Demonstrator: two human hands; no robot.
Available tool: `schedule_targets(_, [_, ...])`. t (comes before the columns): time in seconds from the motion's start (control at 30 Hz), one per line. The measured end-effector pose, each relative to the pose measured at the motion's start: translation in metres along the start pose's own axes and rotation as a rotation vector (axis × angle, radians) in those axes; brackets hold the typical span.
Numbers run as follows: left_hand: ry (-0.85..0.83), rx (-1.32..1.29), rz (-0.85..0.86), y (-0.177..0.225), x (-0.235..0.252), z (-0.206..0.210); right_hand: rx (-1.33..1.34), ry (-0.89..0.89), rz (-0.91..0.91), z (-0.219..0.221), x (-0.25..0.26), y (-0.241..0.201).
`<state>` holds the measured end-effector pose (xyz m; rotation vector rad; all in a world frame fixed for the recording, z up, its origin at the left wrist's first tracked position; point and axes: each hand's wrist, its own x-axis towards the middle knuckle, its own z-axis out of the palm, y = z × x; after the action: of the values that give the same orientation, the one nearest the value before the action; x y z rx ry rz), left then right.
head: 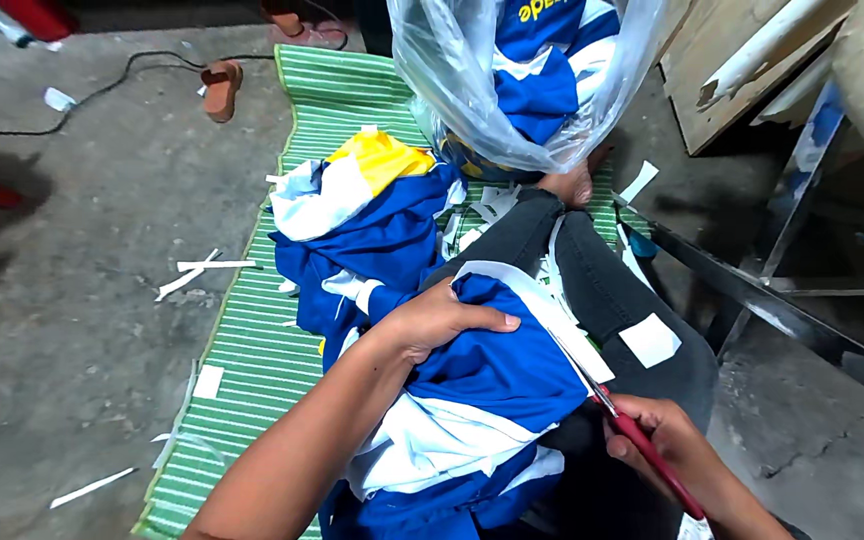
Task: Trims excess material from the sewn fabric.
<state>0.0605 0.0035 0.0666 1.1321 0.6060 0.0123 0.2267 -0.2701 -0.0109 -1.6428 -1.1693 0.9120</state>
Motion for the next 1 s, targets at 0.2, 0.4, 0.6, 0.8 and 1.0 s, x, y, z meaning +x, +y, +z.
schedule_targets(0.2, [0.013,0.04,-0.014,-0.003,0.001,0.001,-0.12,0.012,0.032,-0.003,0.011,-0.008])
schedule_targets(0.4, [0.003,0.053,-0.013,-0.004,0.001,0.0,-0.163,0.027,0.013,-0.007,0.018,-0.01])
schedule_targets(0.6, [0.005,0.072,-0.022,-0.003,0.0,0.001,-0.21,-0.015,0.046,-0.017,0.029,-0.013])
schedule_targets(0.8, [-0.013,0.054,-0.037,-0.004,0.0,0.002,-0.27,-0.034,0.007,-0.023,0.036,-0.015])
schedule_targets(1.0, [0.001,0.054,-0.052,-0.002,-0.001,0.003,-0.233,-0.033,0.019,-0.021,0.044,-0.013])
